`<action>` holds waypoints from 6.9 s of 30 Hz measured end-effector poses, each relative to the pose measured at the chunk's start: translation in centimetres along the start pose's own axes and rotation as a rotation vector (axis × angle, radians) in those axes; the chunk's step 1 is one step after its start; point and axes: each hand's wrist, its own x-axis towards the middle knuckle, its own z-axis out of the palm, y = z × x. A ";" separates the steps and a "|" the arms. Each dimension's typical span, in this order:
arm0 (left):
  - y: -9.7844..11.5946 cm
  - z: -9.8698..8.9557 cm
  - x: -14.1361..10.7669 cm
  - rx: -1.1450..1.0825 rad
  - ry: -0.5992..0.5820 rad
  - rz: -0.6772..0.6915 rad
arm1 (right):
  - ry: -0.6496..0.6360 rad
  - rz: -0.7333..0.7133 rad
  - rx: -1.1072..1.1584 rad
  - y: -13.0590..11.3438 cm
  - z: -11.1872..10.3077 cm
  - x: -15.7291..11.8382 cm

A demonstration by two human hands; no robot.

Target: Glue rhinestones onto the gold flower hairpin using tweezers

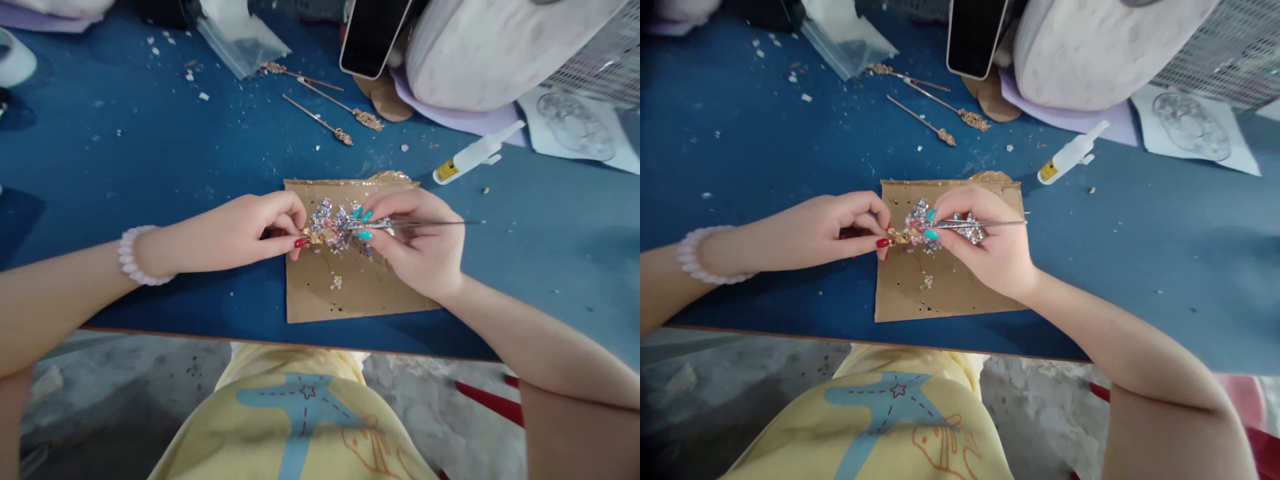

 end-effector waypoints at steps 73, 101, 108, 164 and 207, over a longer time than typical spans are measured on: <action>-3.2 0.3 0.0 -0.311 0.061 -0.127 | -0.228 -0.065 -0.216 2.6 -1.6 1.2; -1.1 0.2 -0.2 -0.306 0.100 -0.195 | -0.224 0.035 -0.228 2.6 -0.9 1.4; -1.1 0.3 -0.2 -0.320 0.110 -0.188 | -0.224 0.056 -0.235 2.4 -1.0 1.4; -0.5 -0.2 -0.1 -0.274 0.090 -0.180 | -0.207 -0.002 -0.269 2.1 -1.1 1.4; -0.8 -0.3 -0.1 -0.265 0.074 -0.166 | -0.418 -0.139 -0.151 0.7 -2.7 1.3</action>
